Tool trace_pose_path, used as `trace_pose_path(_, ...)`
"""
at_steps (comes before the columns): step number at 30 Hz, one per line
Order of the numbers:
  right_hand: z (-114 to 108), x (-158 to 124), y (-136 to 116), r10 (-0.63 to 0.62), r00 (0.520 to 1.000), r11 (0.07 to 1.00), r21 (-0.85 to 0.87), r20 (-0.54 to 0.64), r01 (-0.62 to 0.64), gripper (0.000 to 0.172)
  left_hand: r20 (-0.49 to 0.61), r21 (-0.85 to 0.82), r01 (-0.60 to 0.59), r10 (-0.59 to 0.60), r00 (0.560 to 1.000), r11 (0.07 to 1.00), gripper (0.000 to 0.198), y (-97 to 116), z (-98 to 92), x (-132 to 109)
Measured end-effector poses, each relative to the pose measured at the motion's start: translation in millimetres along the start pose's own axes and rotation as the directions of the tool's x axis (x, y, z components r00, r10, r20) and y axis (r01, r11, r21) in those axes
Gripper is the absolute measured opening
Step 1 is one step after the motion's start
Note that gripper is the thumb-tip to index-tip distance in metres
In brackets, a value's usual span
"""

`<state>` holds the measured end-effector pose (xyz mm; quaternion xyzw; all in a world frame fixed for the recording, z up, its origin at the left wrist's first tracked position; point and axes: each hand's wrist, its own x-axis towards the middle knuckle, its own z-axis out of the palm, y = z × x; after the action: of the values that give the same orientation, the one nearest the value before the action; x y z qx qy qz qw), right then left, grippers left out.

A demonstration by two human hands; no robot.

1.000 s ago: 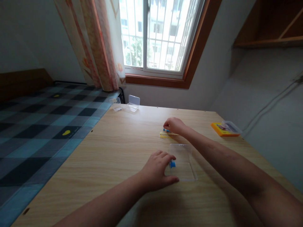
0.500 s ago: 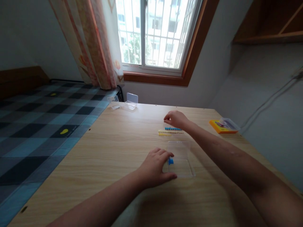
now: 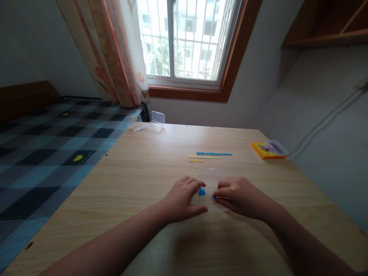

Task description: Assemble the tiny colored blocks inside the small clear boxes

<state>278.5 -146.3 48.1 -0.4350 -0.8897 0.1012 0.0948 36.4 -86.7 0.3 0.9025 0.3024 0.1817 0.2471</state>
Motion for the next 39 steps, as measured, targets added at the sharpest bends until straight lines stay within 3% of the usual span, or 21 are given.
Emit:
trace_pose_path(8,22,16,4,0.069,0.998,0.991,-0.119,0.002,-0.068,0.015,0.017,-0.01,0.013,-0.013,1.0,1.0,0.056,3,-2.7,1)
trace_pose_path(14,29,8,9,0.049,0.994,0.997,-0.054,-0.102,-0.055,0.015,0.016,-0.012,0.01,-0.01,1.0,1.0,0.059,2,-1.8,0)
trace_pose_path(18,30,4,11,0.012,0.996,0.999,-0.04,-0.094,-0.015,0.018,0.02,-0.006,0.013,-0.013,1.0,1.0,0.06,2,-1.6,1)
trace_pose_path(39,42,10,7,0.086,0.986,0.996,0.006,-0.141,-0.086,0.019,0.013,0.002,0.013,-0.013,1.0,1.0,0.057,1,0.4,0)
